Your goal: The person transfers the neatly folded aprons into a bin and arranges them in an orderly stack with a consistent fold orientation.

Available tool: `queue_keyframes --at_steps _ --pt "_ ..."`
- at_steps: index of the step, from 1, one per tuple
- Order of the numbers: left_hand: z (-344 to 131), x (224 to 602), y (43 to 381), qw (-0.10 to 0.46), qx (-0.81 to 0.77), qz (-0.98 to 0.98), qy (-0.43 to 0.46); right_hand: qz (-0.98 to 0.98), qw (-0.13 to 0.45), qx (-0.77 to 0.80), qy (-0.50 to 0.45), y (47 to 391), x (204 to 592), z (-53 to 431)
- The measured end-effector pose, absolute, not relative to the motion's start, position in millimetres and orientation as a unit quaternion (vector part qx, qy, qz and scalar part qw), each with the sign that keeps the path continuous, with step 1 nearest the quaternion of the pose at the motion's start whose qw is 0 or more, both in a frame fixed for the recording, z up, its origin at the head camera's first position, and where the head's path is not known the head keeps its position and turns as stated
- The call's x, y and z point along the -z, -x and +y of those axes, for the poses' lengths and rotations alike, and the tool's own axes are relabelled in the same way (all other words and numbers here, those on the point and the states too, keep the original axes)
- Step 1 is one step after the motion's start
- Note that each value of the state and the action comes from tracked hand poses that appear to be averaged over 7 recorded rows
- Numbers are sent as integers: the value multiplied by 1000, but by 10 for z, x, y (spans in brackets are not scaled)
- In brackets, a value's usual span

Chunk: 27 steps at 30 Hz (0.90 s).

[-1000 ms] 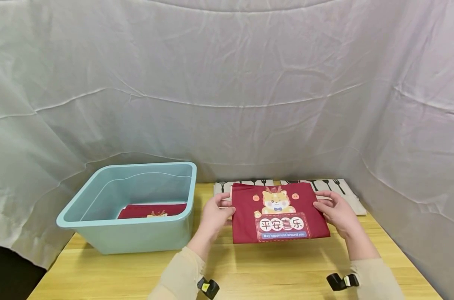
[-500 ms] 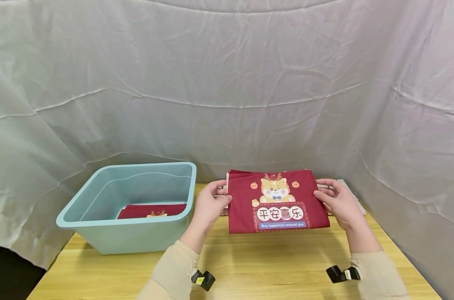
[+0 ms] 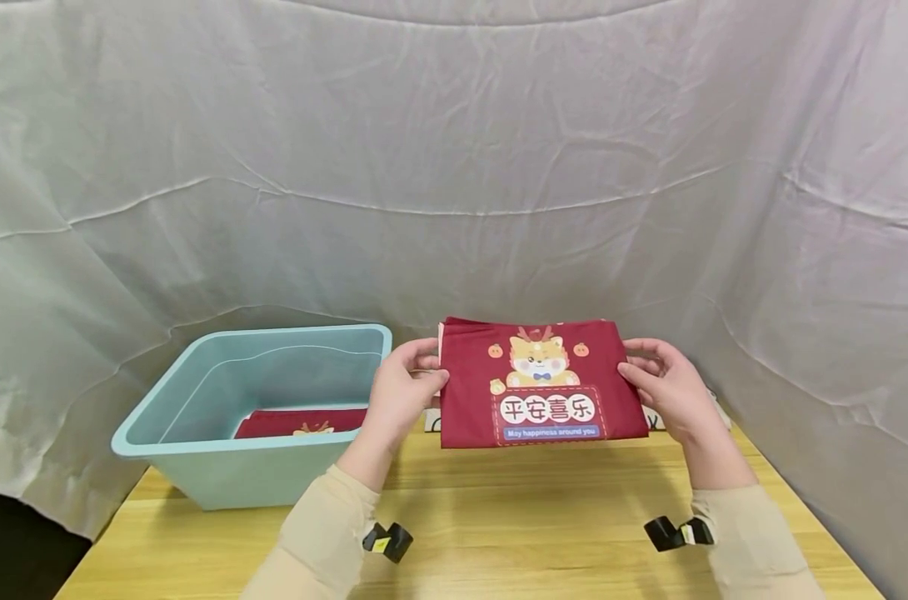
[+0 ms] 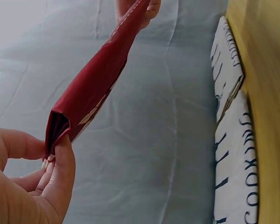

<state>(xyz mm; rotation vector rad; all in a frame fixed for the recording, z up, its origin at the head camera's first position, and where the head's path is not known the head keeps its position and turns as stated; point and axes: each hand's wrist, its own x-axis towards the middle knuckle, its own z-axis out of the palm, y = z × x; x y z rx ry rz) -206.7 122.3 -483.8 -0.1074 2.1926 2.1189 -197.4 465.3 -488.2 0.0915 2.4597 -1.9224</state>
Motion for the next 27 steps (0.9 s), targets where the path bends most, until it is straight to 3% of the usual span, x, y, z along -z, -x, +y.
queue_keyframes --at_steps 27 --pt "1276 4776 2035 30 -650 758 51 732 15 681 -22 2019 4893 4658"
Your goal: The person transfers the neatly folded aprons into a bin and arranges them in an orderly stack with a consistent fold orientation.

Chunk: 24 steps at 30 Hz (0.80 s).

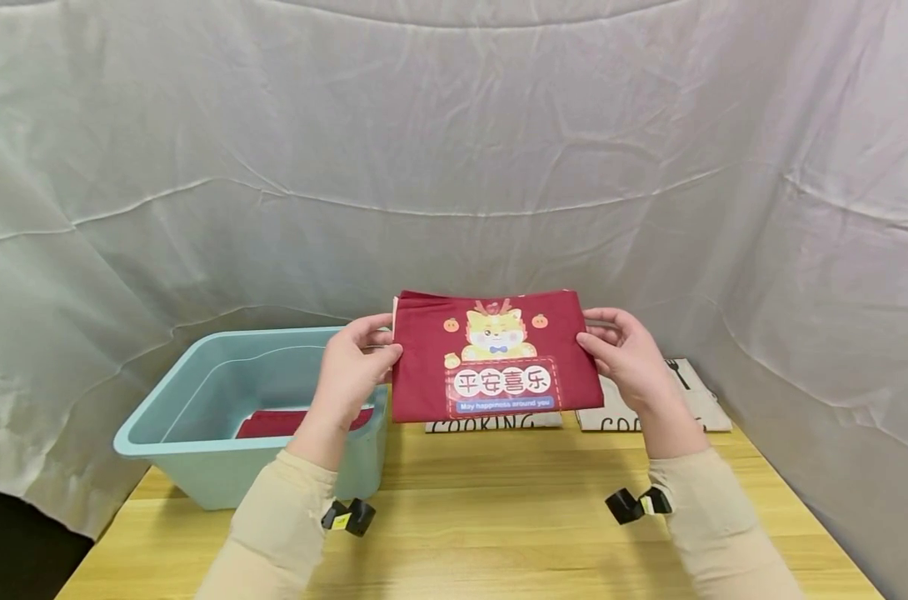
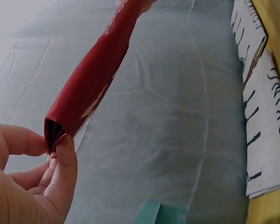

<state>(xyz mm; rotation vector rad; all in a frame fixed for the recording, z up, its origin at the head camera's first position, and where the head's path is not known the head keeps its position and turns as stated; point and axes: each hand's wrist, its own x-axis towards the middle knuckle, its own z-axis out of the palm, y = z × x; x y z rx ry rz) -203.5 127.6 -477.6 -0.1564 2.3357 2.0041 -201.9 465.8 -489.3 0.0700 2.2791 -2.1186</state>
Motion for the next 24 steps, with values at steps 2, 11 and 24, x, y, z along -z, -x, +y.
queue_keyframes --at_steps 2,11,24 --pt "1289 4782 2033 26 -647 760 52 724 15 689 -20 2040 4912 4672" --pt "1334 4763 2004 8 -636 770 55 715 16 699 -16 2081 4937 4694" --pt "1386 4702 1938 -15 -600 797 69 704 18 710 -11 2122 4965 4689"
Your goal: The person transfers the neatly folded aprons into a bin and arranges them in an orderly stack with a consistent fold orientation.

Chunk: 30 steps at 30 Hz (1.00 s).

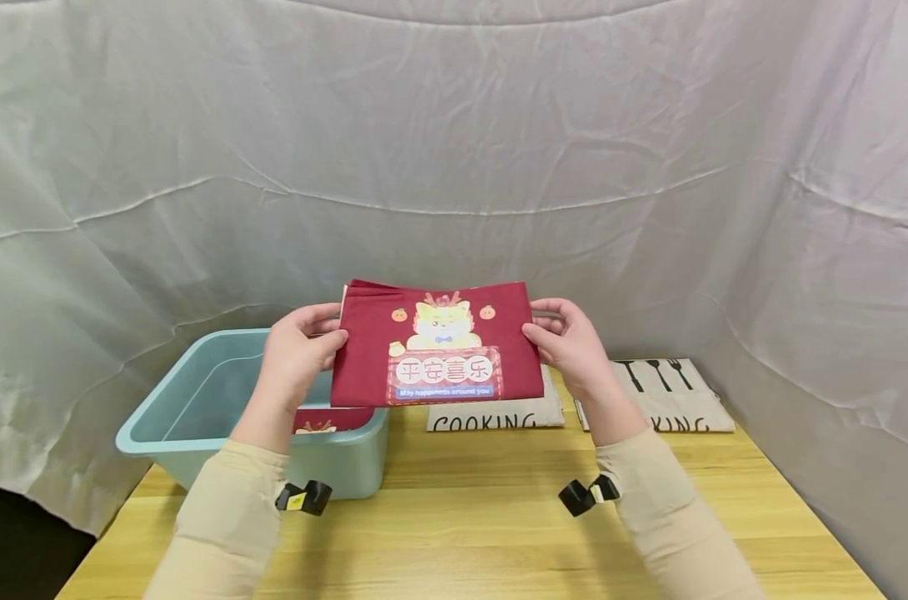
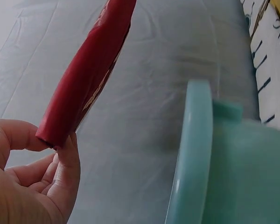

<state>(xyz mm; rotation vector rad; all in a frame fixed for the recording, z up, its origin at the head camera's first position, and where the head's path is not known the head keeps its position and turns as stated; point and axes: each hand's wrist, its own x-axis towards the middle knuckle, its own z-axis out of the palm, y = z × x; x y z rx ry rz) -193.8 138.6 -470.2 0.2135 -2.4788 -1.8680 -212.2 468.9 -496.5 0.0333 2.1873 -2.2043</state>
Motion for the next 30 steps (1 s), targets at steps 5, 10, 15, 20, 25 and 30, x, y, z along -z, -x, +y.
queue_keyframes --at_steps 5,10,15,20,25,30 --pt "1427 4685 1918 22 588 -805 -77 695 17 718 -3 2123 4977 4709" --pt "1465 4673 1885 27 574 -814 -83 684 16 730 3 2128 5002 4711" --pt "1487 4666 1864 31 563 -821 -89 674 10 738 9 2133 5020 4695" --pt "1537 4667 1848 42 553 -826 -97 663 13 748 22 2146 5024 4704" --pt "1592 4659 1824 57 538 -835 -101 649 20 760 35 2143 5026 4721" --pt "1638 4638 1794 61 515 -848 -105 636 28 770 49 2143 5023 4762"
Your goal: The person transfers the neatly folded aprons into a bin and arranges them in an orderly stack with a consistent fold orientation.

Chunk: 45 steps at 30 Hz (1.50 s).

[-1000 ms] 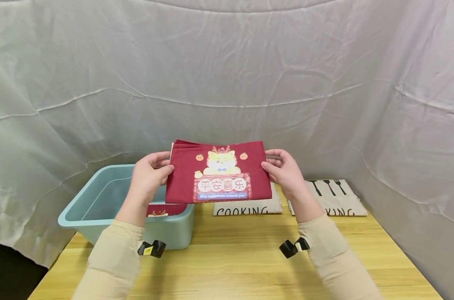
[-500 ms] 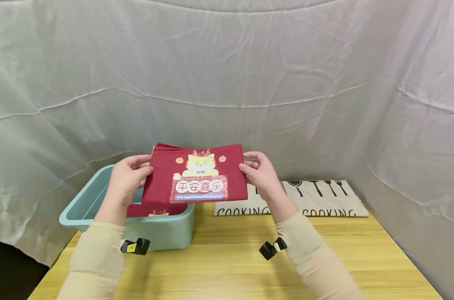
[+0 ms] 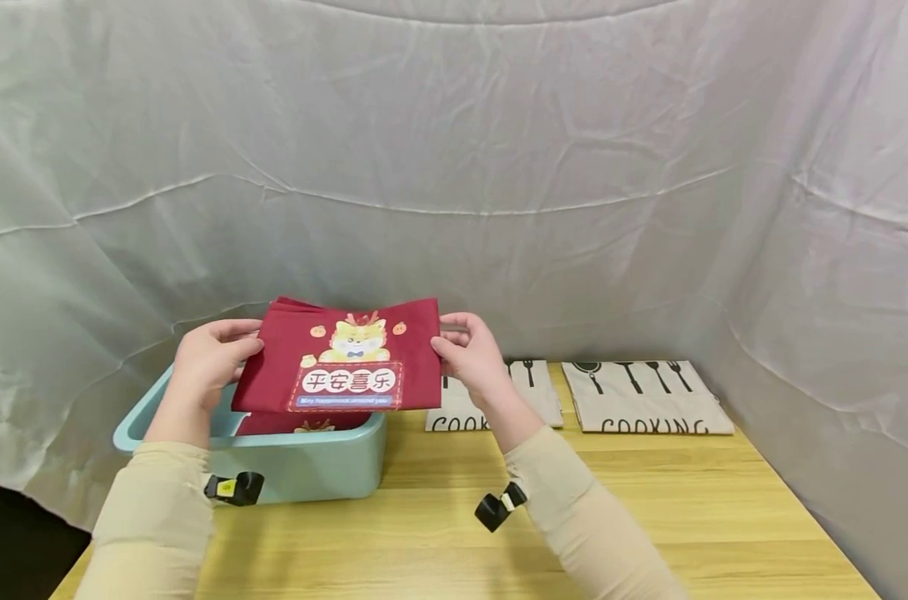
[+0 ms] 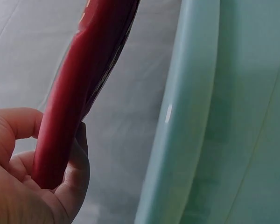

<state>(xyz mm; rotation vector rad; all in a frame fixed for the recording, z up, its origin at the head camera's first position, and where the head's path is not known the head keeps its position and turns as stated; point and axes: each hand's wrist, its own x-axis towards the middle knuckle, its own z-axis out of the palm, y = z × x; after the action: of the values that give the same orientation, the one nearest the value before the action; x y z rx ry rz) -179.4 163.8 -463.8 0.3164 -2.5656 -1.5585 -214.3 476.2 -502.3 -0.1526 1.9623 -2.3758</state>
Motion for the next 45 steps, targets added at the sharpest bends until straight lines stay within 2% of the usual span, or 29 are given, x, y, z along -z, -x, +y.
queue_keyframes --at_steps 18,45 --pt "1611 4549 1754 63 483 -866 -114 634 27 768 82 2096 4937 4725" --pt "1787 4514 1677 76 447 -881 -132 710 4 701 64 2093 4872 4758"
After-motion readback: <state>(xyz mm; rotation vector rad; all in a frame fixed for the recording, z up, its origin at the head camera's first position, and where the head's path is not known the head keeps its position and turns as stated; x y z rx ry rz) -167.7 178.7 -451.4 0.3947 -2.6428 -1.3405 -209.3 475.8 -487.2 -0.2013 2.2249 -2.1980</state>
